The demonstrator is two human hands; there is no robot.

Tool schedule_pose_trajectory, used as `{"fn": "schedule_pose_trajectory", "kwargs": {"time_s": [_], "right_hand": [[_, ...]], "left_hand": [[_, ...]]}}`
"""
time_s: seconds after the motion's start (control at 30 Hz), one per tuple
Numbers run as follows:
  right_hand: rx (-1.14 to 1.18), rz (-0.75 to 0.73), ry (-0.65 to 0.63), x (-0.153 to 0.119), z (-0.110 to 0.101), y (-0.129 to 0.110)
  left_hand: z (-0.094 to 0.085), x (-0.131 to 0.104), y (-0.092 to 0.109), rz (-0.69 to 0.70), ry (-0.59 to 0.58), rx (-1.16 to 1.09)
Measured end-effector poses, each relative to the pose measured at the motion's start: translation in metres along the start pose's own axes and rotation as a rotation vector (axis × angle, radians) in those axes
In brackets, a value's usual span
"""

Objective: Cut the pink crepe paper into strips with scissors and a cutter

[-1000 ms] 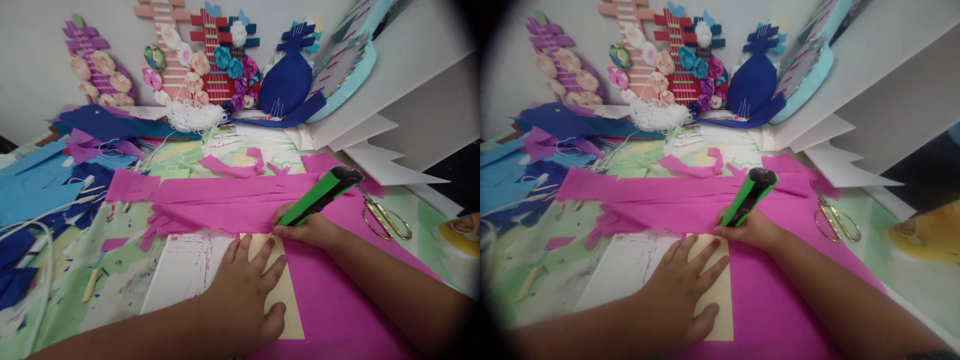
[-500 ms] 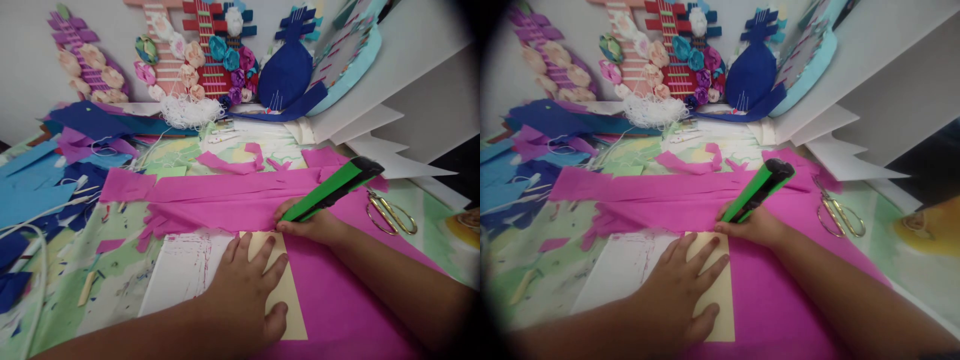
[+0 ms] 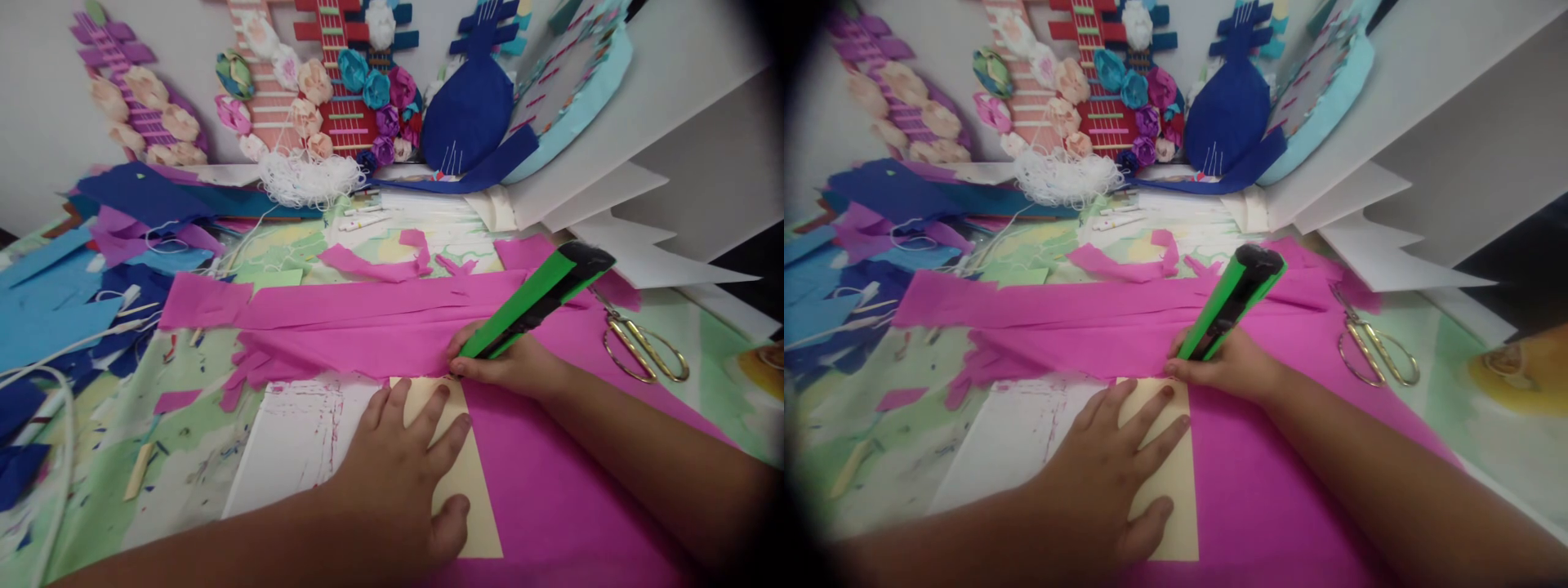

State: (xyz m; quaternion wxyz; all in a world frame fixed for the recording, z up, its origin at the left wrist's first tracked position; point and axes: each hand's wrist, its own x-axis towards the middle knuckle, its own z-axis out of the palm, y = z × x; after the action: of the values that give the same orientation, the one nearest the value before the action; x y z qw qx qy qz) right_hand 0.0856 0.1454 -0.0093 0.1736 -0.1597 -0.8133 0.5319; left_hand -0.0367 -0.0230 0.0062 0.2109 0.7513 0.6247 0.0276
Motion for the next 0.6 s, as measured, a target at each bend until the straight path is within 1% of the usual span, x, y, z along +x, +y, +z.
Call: {"fn": "schedule_pose_trajectory", "kwargs": {"time_s": [0.17, 0.23, 0.47, 0.6], "right_hand": [[-0.059, 0.028, -0.009, -0.0003, 0.0013, -0.0052], [-0.093, 0.018, -0.019, -0.0006, 0.0021, -0.0068], [-0.167, 0.007, -0.095, -0.0002, 0.0044, -0.0076], [-0.164, -0.014, -0.117, -0.0001, 0.0029, -0.0058]], "left_hand": [[0.0066, 0.0007, -0.0011, 0.010, 0.025, 0.012], [0.0085, 0.0009, -0.0017, 0.010, 0.033, 0.014], [0.0083, 0.0022, -0.0023, 0.009, 0.037, 0.014], [0.0092, 0.0022, -0.0027, 0.006, 0.042, 0.012]]}}
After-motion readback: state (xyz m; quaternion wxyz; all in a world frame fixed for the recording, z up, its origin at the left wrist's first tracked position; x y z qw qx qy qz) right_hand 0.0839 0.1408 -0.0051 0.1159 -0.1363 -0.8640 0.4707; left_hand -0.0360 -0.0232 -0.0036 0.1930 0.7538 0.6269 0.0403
